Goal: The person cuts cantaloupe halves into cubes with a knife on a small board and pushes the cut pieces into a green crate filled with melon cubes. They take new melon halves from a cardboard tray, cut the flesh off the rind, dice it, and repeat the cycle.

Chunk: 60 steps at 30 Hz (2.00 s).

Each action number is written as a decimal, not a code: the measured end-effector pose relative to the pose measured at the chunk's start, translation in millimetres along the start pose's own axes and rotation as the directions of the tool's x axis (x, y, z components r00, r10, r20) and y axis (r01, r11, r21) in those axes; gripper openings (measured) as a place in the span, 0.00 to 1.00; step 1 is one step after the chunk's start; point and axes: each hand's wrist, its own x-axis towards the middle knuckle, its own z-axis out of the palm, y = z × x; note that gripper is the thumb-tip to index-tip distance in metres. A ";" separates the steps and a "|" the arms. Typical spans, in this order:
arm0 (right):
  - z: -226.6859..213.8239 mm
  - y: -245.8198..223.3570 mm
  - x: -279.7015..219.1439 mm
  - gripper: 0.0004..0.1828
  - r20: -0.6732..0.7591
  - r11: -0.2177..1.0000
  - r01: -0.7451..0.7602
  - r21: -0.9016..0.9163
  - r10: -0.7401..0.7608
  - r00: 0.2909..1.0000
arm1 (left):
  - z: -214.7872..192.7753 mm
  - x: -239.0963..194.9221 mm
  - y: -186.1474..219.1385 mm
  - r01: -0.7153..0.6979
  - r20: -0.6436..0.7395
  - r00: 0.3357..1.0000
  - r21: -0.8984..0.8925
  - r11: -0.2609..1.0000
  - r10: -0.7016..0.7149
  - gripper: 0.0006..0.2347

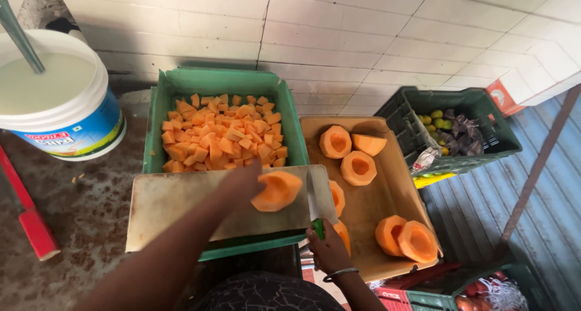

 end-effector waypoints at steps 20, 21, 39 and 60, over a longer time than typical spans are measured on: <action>18.7 -32.6 14.8 0.15 0.095 0.758 0.350 -0.551 -0.360 0.928 | 16.9 -46.5 36.9 0.126 -0.018 0.992 -0.031 0.992 -0.126 0.19; 24.3 -44.2 19.5 0.15 0.105 0.735 0.337 -0.588 -0.344 0.933 | 27.0 -41.5 28.8 0.099 -0.062 0.993 -0.015 0.995 -0.100 0.20; 23.9 23.1 39.9 0.17 0.179 0.654 0.194 -0.731 -0.091 0.980 | 43.8 -33.3 20.7 0.036 -0.196 0.980 -0.025 0.999 -0.041 0.25; 21.3 44.9 18.4 0.16 0.297 0.640 0.292 -0.711 -0.104 0.949 | 57.6 -21.0 0.3 0.064 -0.130 0.988 -0.160 0.985 -0.085 0.17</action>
